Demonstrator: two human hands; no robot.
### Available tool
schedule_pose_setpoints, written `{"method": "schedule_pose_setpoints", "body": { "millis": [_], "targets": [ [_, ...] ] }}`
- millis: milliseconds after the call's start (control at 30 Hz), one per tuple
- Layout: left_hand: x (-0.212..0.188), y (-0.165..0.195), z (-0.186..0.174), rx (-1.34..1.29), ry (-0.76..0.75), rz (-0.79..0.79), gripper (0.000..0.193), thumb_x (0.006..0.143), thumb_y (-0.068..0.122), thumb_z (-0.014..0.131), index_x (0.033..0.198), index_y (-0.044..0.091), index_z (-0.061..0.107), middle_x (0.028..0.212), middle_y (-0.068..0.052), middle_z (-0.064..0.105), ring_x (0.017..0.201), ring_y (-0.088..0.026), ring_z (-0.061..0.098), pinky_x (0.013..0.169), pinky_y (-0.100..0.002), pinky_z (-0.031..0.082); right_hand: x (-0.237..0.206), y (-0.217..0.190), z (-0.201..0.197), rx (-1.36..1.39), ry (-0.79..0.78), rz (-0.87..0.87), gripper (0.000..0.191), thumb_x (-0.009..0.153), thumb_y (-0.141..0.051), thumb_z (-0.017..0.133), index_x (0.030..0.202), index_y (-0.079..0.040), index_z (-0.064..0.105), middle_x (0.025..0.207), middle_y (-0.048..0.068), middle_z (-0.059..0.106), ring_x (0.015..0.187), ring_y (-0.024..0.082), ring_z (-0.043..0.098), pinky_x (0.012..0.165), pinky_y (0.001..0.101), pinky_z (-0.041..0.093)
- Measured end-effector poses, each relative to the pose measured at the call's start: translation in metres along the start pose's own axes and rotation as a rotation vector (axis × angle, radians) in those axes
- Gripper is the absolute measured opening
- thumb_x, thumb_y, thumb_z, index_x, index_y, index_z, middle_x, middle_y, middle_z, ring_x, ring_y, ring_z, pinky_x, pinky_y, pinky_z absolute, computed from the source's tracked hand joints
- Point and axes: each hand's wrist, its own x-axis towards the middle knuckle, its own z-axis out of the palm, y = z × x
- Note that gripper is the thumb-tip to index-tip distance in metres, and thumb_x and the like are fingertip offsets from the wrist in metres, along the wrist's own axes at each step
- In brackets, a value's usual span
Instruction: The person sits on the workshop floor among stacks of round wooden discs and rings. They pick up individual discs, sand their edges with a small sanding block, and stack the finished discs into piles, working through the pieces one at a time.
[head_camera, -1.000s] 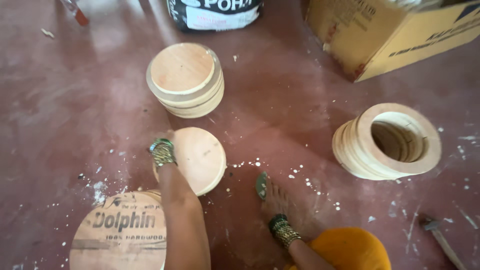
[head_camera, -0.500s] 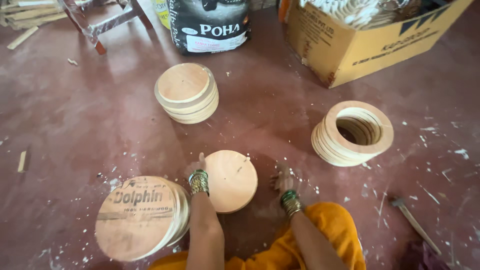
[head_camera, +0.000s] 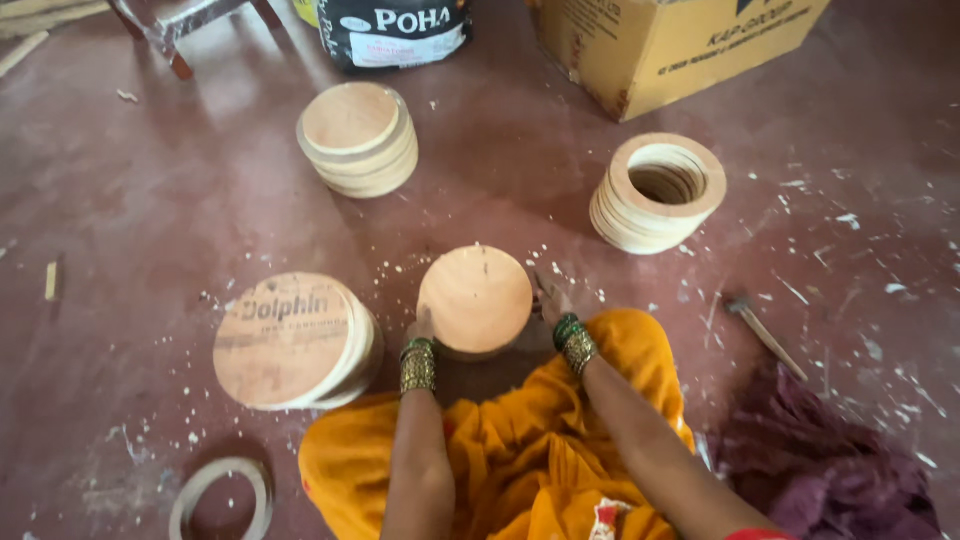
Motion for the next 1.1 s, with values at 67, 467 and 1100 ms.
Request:
{"method": "schedule_pose_setpoints", "body": {
  "millis": [67, 467, 1100],
  "targets": [
    [-0.025, -0.002, -0.003, 0.055, -0.014, 0.033, 0.094, 0.093, 0.077, 0.037, 0.14, -0.001, 0.059, 0.143, -0.03, 0.056, 0.136, -0.046, 0.052, 0.117, -0.052, 0.038, -0.019, -0.002, -0.005, -0.104, -0.093, -0.093, 0.047, 0.105, -0.023, 0.056, 0.146, -0.002, 0.048, 0.108, 0.012, 0.074, 0.076, 0.02, 0.074, 0.056, 0.0374, 0.061],
    [-0.115, -0.013, 0.006, 0.506, -0.059, 0.215, 0.061, 0.094, 0.057, 0.054, 0.138, 0.015, 0.064, 0.143, -0.015, 0.061, 0.133, -0.034, 0.058, 0.111, -0.052, 0.045, -0.117, -0.016, -0.008, -0.501, -0.237, -0.224, 0.055, 0.103, -0.021, 0.051, 0.151, 0.0, 0.033, 0.093, 0.023, 0.07, 0.06, 0.023, 0.065, 0.053, 0.0378, 0.056],
    [-0.077, -0.011, -0.022, 0.38, 0.429, 0.418, 0.031, 0.098, 0.035, 0.052, 0.102, 0.017, 0.076, 0.109, -0.017, 0.078, 0.104, -0.038, 0.074, 0.091, -0.053, 0.059, -0.07, -0.037, -0.005, -0.617, 0.272, -0.679, 0.037, 0.098, -0.024, 0.064, 0.129, -0.004, 0.064, 0.118, 0.023, 0.071, 0.103, 0.037, 0.071, 0.089, 0.0449, 0.056]
  ]
}}
